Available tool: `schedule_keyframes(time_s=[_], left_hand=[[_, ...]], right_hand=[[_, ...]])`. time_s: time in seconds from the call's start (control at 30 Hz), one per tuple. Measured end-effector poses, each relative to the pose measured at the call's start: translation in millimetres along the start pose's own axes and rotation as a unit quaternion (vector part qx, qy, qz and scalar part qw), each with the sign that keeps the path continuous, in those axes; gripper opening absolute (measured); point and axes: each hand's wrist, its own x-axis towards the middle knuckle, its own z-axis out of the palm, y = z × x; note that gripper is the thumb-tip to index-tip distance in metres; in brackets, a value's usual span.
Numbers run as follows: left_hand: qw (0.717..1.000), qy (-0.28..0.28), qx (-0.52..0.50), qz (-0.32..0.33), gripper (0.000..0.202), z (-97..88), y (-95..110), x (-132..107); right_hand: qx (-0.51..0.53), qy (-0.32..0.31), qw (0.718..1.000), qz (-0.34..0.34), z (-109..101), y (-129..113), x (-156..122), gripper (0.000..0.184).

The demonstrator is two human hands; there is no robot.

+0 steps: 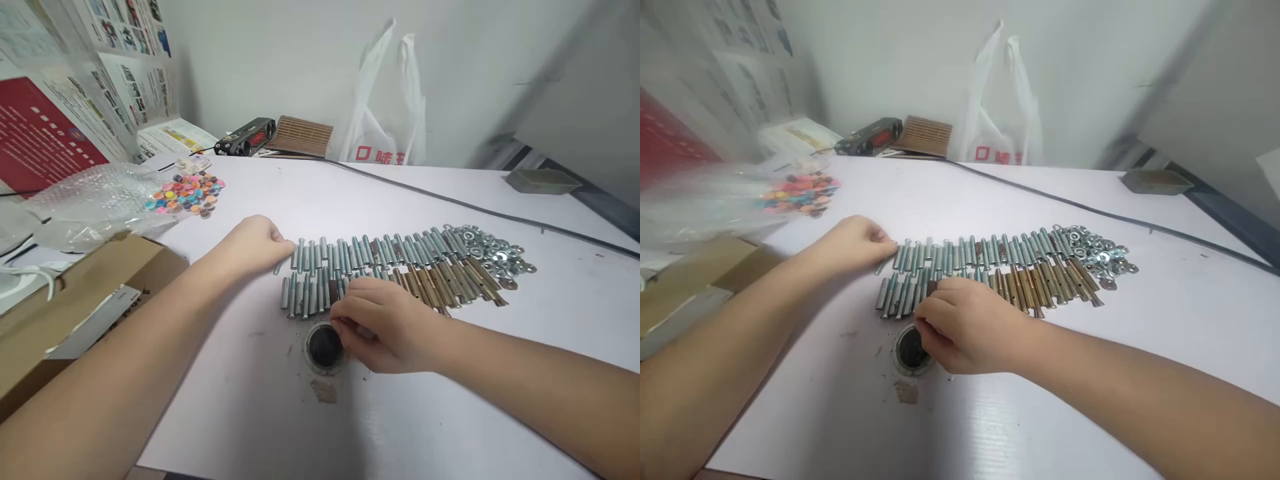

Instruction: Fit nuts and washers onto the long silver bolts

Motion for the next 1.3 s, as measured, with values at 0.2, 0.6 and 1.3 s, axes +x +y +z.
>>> schedule_keyframes(time_s=[0.2, 0.6, 1.3], left_hand=[[0.995, 0.044, -0.093, 0.008, 0.025, 1.9, -7, 6], [0.89, 0.007, -0.456, 0.004, 0.031, 5.3, 8, -7], [0.959, 0.119, -0.156, 0.202, 0.02, 11.9, -3, 3]], right_hand=[[-0.01, 0.001, 1.0, 0.029, 0, 0, 3, 0.01], [-0.174, 0.018, 0.968, 0.178, 10, -8, 33, 0.041], [0.02, 0.098, 0.968, 0.229, -3, 44, 102, 0.023]])
